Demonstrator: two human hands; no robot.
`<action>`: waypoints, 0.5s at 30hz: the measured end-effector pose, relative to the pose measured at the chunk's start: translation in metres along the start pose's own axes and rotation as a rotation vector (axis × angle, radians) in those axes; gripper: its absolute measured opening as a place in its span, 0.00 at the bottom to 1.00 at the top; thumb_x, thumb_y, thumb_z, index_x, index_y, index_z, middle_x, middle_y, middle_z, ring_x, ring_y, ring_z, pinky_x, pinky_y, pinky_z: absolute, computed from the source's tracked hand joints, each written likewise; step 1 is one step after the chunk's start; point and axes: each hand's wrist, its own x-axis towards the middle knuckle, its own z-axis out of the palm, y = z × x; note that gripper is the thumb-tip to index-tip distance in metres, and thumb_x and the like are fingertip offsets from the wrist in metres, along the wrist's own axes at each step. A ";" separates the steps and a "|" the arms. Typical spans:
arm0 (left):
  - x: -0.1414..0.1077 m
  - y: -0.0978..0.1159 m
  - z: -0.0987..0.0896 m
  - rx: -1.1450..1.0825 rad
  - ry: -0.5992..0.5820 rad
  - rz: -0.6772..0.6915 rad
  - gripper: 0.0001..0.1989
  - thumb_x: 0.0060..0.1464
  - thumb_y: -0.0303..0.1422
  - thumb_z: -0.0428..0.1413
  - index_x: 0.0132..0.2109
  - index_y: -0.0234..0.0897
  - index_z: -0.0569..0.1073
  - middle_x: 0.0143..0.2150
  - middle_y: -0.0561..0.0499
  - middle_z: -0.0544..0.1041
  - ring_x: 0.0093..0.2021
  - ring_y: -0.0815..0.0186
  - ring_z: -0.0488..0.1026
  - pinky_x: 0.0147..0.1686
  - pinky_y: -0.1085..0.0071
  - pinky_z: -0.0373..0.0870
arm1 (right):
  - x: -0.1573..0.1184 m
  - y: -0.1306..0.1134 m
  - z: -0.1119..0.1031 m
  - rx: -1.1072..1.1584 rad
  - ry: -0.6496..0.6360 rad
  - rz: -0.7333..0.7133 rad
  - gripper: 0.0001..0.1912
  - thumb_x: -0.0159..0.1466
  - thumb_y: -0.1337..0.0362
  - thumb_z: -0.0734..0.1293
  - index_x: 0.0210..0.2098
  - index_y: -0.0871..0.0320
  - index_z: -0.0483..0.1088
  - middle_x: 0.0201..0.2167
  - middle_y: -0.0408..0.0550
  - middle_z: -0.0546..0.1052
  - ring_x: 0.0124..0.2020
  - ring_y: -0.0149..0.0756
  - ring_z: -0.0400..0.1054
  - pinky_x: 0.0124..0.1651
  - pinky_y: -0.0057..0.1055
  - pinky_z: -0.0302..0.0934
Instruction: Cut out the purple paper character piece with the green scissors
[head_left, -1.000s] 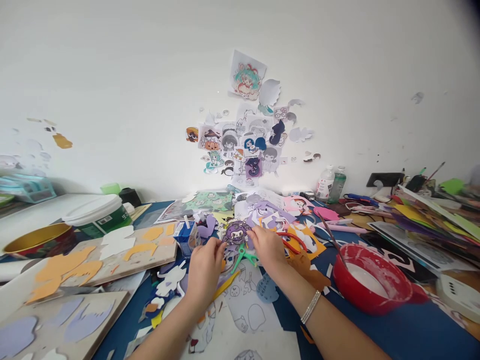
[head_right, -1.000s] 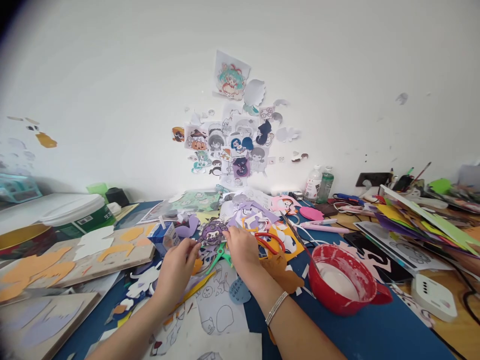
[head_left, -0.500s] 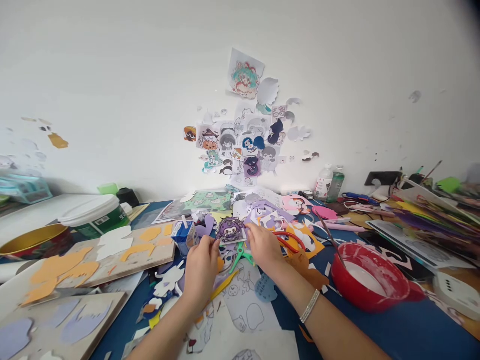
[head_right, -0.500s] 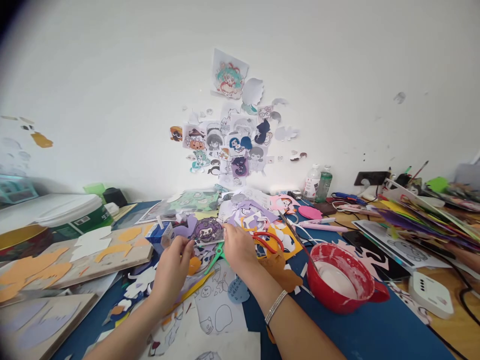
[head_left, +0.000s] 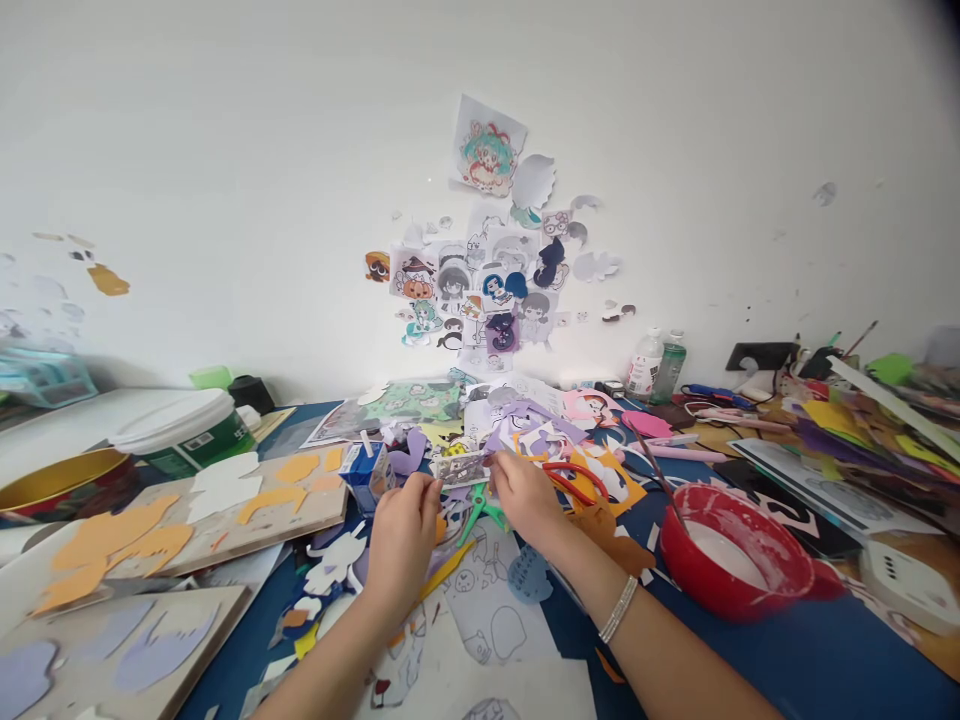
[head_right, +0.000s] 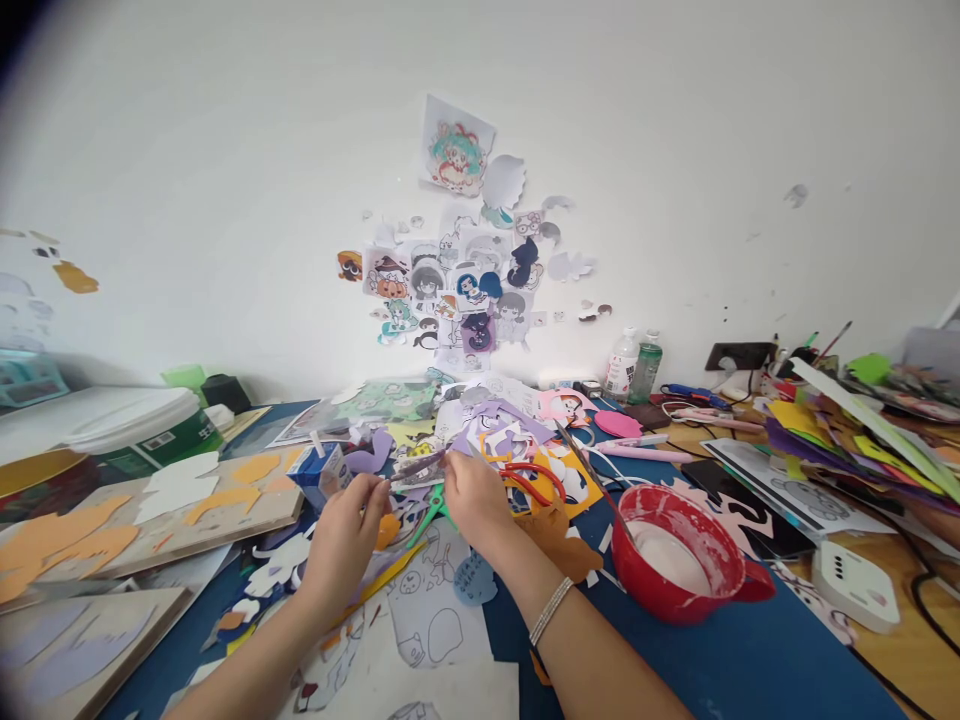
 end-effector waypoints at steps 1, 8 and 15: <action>0.000 0.000 0.000 0.000 0.001 0.000 0.15 0.60 0.43 0.38 0.31 0.42 0.61 0.25 0.53 0.68 0.31 0.59 0.64 0.29 0.68 0.56 | 0.000 0.000 0.000 0.025 0.002 0.001 0.12 0.64 0.70 0.54 0.35 0.57 0.68 0.27 0.44 0.73 0.31 0.31 0.65 0.33 0.25 0.52; 0.001 0.000 0.002 -0.002 -0.010 0.013 0.15 0.60 0.42 0.38 0.32 0.41 0.63 0.27 0.52 0.70 0.32 0.59 0.66 0.29 0.68 0.57 | 0.000 0.001 0.000 0.128 0.034 0.030 0.14 0.66 0.62 0.53 0.34 0.57 0.67 0.27 0.44 0.72 0.28 0.31 0.64 0.30 0.26 0.51; 0.004 -0.009 0.010 -0.009 0.013 0.063 0.13 0.60 0.39 0.39 0.35 0.41 0.64 0.28 0.51 0.71 0.32 0.59 0.66 0.32 0.67 0.59 | -0.002 0.013 0.006 0.064 0.107 -0.060 0.15 0.66 0.63 0.51 0.43 0.57 0.66 0.33 0.47 0.74 0.36 0.34 0.67 0.37 0.27 0.55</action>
